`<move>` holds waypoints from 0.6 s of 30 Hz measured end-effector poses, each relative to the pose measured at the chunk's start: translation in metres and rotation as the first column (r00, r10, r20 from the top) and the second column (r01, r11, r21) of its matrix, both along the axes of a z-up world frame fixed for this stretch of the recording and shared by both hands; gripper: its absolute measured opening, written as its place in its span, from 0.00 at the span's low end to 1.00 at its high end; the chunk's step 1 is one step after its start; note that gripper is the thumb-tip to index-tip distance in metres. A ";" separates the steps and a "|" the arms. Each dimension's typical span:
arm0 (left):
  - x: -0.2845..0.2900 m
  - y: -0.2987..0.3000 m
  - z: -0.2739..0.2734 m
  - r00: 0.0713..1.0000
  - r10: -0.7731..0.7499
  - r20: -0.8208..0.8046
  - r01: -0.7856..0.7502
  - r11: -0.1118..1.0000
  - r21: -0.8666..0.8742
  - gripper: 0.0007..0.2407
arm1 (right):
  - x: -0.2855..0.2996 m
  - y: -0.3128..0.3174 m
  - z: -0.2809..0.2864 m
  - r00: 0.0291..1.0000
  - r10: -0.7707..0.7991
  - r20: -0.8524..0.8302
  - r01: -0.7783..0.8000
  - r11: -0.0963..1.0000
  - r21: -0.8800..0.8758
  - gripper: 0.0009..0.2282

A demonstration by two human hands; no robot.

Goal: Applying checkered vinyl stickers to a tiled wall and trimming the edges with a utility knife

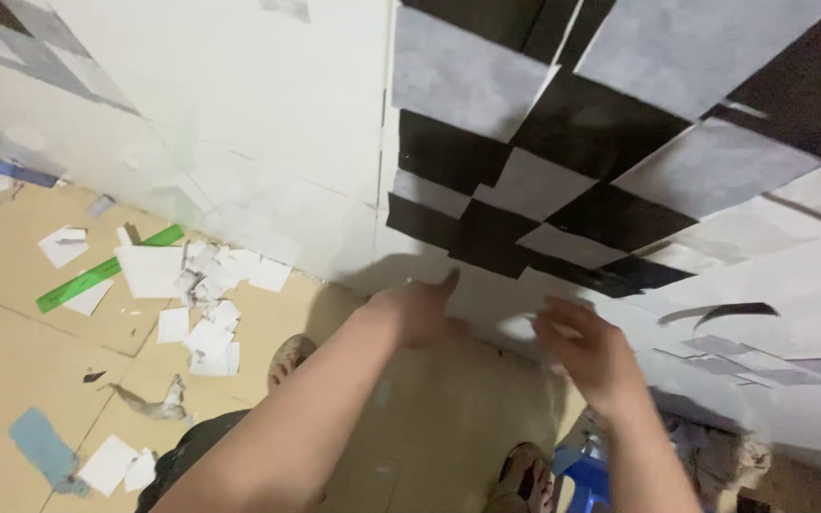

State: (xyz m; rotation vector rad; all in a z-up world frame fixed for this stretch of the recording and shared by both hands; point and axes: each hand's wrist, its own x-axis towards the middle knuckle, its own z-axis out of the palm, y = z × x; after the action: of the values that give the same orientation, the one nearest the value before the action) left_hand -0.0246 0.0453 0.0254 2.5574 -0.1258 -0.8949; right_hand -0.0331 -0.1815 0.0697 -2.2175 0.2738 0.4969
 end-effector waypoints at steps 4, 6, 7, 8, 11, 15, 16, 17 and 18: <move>-0.006 -0.002 -0.017 0.997 0.074 0.038 -0.071 0.995 -0.067 0.42 | -0.004 0.036 -0.014 0.984 -0.174 0.044 0.169 0.980 0.100 0.21; -0.005 -0.001 -0.021 0.995 0.011 0.097 -0.013 1.000 0.020 0.45 | -0.008 0.051 -0.001 0.979 -0.191 0.075 0.177 0.971 0.160 0.22; -0.002 -0.002 -0.025 0.996 0.018 0.088 -0.020 1.000 0.023 0.45 | -0.003 0.045 -0.021 0.981 -0.184 0.066 0.172 0.972 0.161 0.22; 0.001 -0.003 -0.030 0.996 0.055 0.075 -0.051 0.997 -0.050 0.43 | 0.001 0.039 -0.041 0.973 -0.196 0.120 0.169 0.964 0.207 0.22; -0.006 -0.006 -0.010 0.992 0.113 0.059 -0.106 0.988 -0.112 0.40 | -0.010 0.049 -0.033 0.959 -0.215 0.184 0.162 0.951 0.263 0.20; 0.006 -0.013 -0.019 1.000 0.012 0.016 -0.010 0.991 -0.132 0.47 | -0.009 0.046 -0.041 0.946 -0.212 0.244 0.138 0.947 0.289 0.19; 0.007 -0.015 -0.026 1.000 0.014 0.013 -0.013 0.991 -0.135 0.47 | -0.009 0.046 -0.043 0.947 -0.209 0.242 0.136 0.949 0.286 0.19; 0.009 -0.017 -0.033 0.999 0.016 0.047 -0.010 0.993 -0.115 0.46 | -0.008 0.045 -0.044 0.945 -0.197 0.262 0.124 0.954 0.272 0.17; 0.011 -0.019 -0.040 0.997 0.016 0.080 -0.009 0.995 -0.095 0.46 | -0.007 0.045 -0.046 0.942 -0.185 0.281 0.112 0.960 0.258 0.15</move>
State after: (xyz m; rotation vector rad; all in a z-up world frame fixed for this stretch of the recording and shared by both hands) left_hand -0.0134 0.0265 -0.0147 2.5044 -0.1718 -0.7622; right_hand -0.0401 -0.1366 0.0239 -1.9837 0.2052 0.0952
